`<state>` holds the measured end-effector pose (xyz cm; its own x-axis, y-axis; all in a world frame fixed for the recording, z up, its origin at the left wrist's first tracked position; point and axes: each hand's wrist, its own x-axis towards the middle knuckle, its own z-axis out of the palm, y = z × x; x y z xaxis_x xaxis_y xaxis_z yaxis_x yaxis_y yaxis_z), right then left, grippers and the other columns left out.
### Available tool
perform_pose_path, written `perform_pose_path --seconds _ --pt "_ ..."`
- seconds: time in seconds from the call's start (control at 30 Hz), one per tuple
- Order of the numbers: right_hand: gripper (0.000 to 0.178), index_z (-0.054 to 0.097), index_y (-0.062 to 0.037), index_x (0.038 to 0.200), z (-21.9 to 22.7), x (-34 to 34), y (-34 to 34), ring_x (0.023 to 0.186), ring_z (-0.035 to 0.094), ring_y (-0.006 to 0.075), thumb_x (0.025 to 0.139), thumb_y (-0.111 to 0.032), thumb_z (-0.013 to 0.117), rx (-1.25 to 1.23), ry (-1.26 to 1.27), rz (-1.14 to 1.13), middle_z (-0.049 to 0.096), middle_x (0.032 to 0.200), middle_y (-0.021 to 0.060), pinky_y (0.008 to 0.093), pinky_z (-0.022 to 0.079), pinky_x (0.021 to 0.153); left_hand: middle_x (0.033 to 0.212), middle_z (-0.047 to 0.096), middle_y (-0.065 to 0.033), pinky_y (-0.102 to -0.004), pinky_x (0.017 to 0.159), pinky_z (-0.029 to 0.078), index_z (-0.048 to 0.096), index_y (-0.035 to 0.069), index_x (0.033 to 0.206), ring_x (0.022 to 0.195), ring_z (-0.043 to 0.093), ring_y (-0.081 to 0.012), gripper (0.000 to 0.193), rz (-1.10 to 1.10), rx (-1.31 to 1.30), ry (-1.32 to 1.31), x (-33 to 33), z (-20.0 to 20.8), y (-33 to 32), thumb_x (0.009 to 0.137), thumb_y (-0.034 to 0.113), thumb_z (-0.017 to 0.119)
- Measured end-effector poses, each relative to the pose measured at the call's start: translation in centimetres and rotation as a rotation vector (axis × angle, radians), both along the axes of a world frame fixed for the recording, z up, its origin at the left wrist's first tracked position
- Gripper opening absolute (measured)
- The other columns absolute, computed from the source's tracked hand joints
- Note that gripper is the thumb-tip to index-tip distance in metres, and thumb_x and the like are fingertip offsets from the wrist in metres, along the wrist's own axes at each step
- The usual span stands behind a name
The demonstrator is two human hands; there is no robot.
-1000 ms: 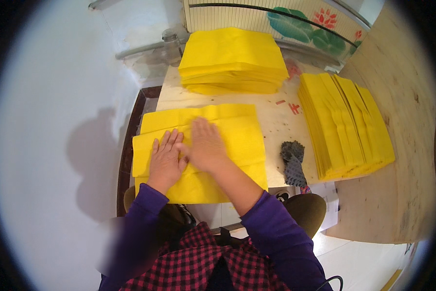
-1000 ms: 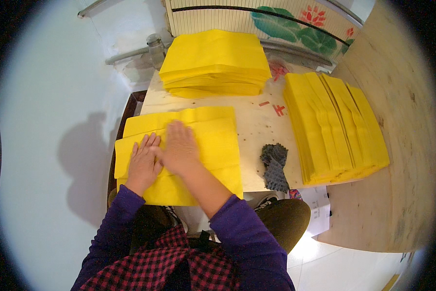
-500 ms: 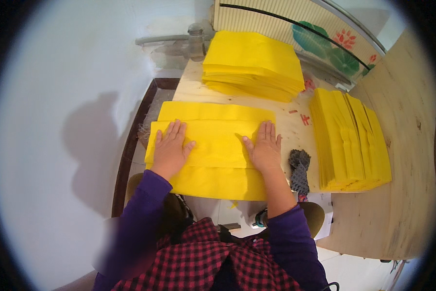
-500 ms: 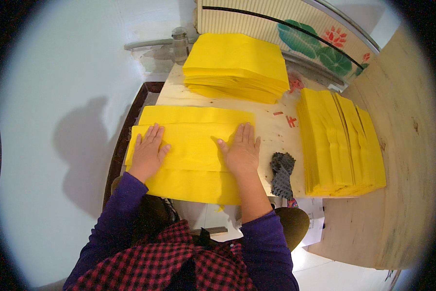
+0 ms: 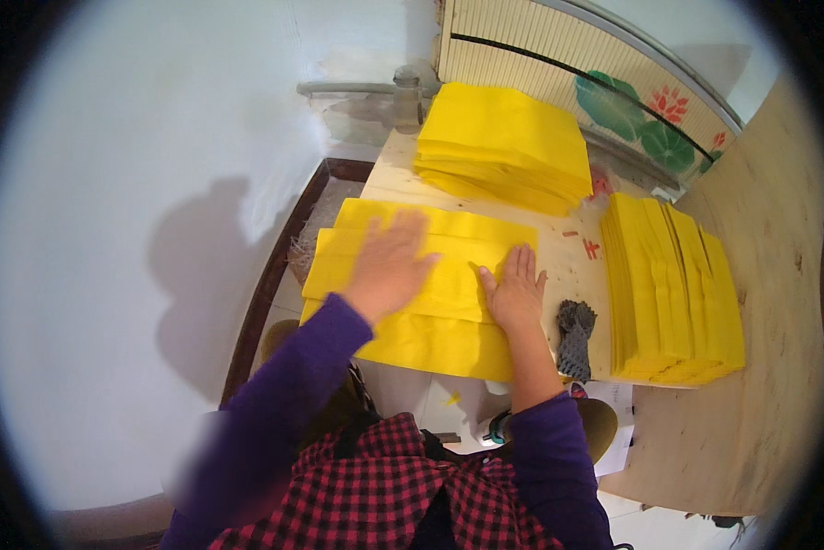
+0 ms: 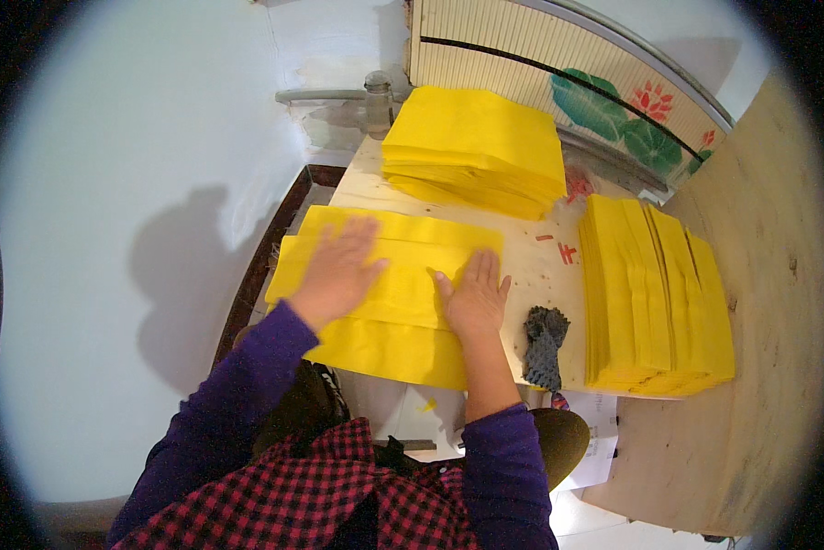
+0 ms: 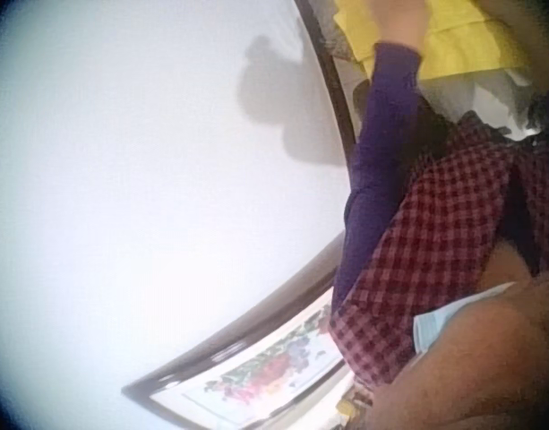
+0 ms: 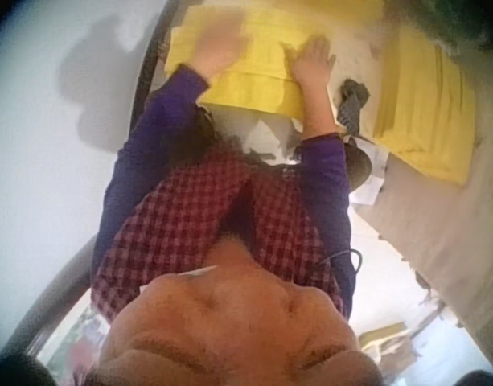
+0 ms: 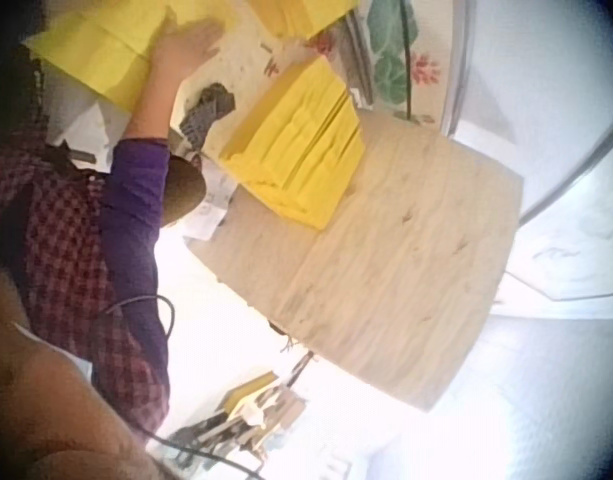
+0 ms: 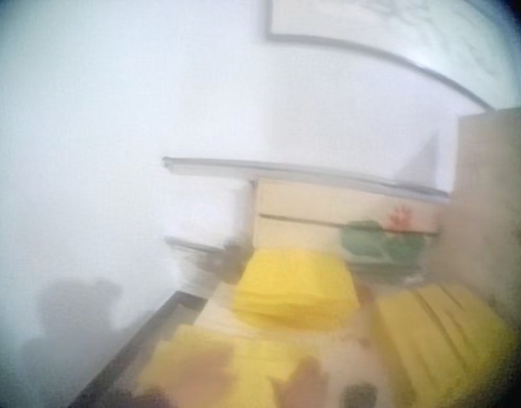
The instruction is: The person folds yellow fabric pieces on a table. They smooth each piece, fold it in half, then fold the sides inward to create a compact rectangle. The folded pieces are stacked on the right side of the table.
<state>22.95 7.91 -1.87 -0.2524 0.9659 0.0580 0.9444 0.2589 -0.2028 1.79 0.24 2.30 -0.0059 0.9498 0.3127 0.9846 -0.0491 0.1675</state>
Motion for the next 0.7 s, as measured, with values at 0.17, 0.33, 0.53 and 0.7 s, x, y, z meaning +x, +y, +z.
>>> perform_pose_path --seconds 0.17,0.33,0.53,0.7 --pt "0.077 0.023 0.0026 0.150 -0.4 0.3 0.2 0.148 0.016 0.0307 0.099 -0.054 0.033 0.050 -0.016 0.031 0.020 0.158 0.0206 0.0535 0.015 0.117 0.155 0.033 -0.0122 -0.0477 0.118 0.014 0.036 0.002 0.146 0.146 0.024 -0.0247 0.064 -0.035 -0.228 -0.138 6.3 -1.4 4.8 0.100 0.046 0.036" --pt "0.077 0.021 0.0026 0.150 -0.9 0.2 0.1 0.148 0.015 0.0305 0.099 -0.054 0.031 0.029 -0.053 0.030 0.019 0.158 0.0202 0.0526 0.014 0.118 0.159 0.023 -0.0119 -0.0474 0.119 0.011 0.026 0.003 0.151 0.148 0.019 -0.0242 0.067 0.077 -0.253 -0.073 4.0 -3.4 3.3 0.100 0.046 0.035" --pt "0.077 0.021 0.0032 0.150 -1.3 0.1 0.2 0.148 0.016 0.0306 0.099 -0.053 0.031 0.047 0.001 0.046 0.019 0.158 0.0205 0.0520 0.012 0.118 0.160 0.020 -0.0119 -0.0476 0.119 0.009 0.023 0.003 0.152 0.149 0.016 -0.0235 0.069 0.291 -0.281 -0.076 -2.3 -4.1 1.8 0.100 0.047 0.033" --pt "0.076 0.021 0.0031 0.150 -1.0 0.0 0.1 0.148 0.016 0.0309 0.099 -0.053 0.031 0.073 -0.021 0.053 0.020 0.158 0.0215 0.0517 0.013 0.118 0.161 0.017 -0.0110 -0.0475 0.120 0.009 0.021 0.005 0.153 0.149 0.013 -0.0229 0.069 0.430 -0.289 -0.090 -6.1 -4.2 0.9 0.100 0.048 0.034"
